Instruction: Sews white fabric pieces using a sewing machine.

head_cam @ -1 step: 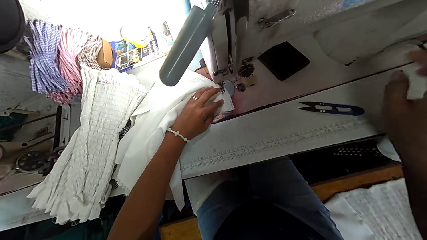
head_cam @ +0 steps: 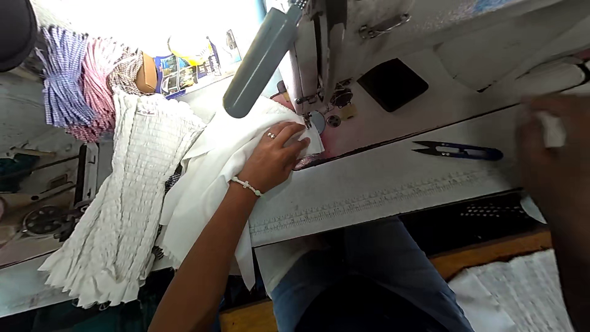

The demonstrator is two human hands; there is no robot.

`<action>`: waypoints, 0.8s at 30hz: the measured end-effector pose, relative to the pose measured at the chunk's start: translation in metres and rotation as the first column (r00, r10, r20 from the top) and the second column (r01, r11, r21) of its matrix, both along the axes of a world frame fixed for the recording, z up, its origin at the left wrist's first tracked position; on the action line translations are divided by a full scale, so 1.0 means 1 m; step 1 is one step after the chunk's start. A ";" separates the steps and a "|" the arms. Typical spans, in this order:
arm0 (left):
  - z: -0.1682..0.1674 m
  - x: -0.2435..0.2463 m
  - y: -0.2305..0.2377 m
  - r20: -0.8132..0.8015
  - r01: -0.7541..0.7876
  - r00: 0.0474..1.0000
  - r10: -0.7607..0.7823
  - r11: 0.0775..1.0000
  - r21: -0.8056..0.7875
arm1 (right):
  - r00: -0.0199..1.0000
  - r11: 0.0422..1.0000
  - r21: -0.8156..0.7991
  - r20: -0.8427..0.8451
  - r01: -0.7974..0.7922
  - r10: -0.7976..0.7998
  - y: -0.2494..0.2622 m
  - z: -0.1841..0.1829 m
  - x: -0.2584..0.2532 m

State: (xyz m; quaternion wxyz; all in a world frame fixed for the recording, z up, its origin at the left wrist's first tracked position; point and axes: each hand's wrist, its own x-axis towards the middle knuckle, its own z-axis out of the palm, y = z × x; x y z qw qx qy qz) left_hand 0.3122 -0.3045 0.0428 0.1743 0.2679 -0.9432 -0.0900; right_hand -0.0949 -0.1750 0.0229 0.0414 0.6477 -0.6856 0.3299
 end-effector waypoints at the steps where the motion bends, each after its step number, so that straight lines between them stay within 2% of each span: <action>1: 0.000 -0.001 0.000 0.015 0.005 1.000 -0.005 1.000 -0.019 | 0.996 0.995 0.044 0.015 -0.084 0.084 0.003 0.005 0.013; 3: 0.004 -0.004 0.001 0.052 -0.001 0.999 0.003 0.999 -0.046 | 0.979 0.972 0.120 0.048 -0.200 0.196 0.005 0.004 0.033; 6: 0.011 -0.010 0.007 0.045 -0.079 0.996 0.080 0.997 -0.021 | 0.969 0.963 0.110 0.012 -0.246 0.246 0.005 -0.007 0.044; 8: 0.016 -0.019 0.019 -0.123 -0.194 0.972 0.198 0.980 0.044 | 0.966 0.967 0.087 -0.071 -0.241 0.247 0.003 -0.005 0.049; 10: 0.025 -0.033 0.034 -0.385 -0.295 0.855 0.348 0.936 0.192 | 0.974 0.975 0.067 -0.065 -0.214 0.218 0.003 0.000 0.054; 12: 0.039 -0.051 0.047 -0.527 -0.311 0.694 0.490 0.865 0.394 | 0.980 0.982 0.075 0.112 -0.173 0.164 0.005 0.009 0.062; 14: 0.047 -0.069 0.053 -0.613 -0.256 0.535 0.581 0.803 0.538 | 0.928 0.984 0.106 0.361 -0.140 0.093 0.007 0.016 0.073; 16: 0.051 -0.085 0.053 -0.655 -0.228 0.408 0.636 0.766 0.601 | 0.794 0.969 0.087 0.593 -0.230 0.135 0.005 0.022 0.091; 18: 0.053 -0.094 0.054 -0.649 -0.249 0.346 0.678 0.733 0.633 | 0.681 0.938 0.035 0.698 -0.344 0.223 0.001 0.029 0.112; 19: 0.054 -0.095 0.058 -0.626 -0.275 0.361 0.691 0.720 0.637 | 0.650 0.926 0.000 0.712 -0.377 0.265 -0.002 0.034 0.124; 21: 0.051 -0.093 0.076 -0.551 -0.341 0.482 0.681 0.725 0.598 | 0.604 0.905 -0.067 0.724 -0.419 0.333 -0.010 0.045 0.147; 24: 0.025 -0.088 0.111 -0.518 -0.371 0.602 0.608 0.787 0.493 | 0.517 0.861 -0.085 0.769 -0.501 0.377 -0.023 0.065 0.174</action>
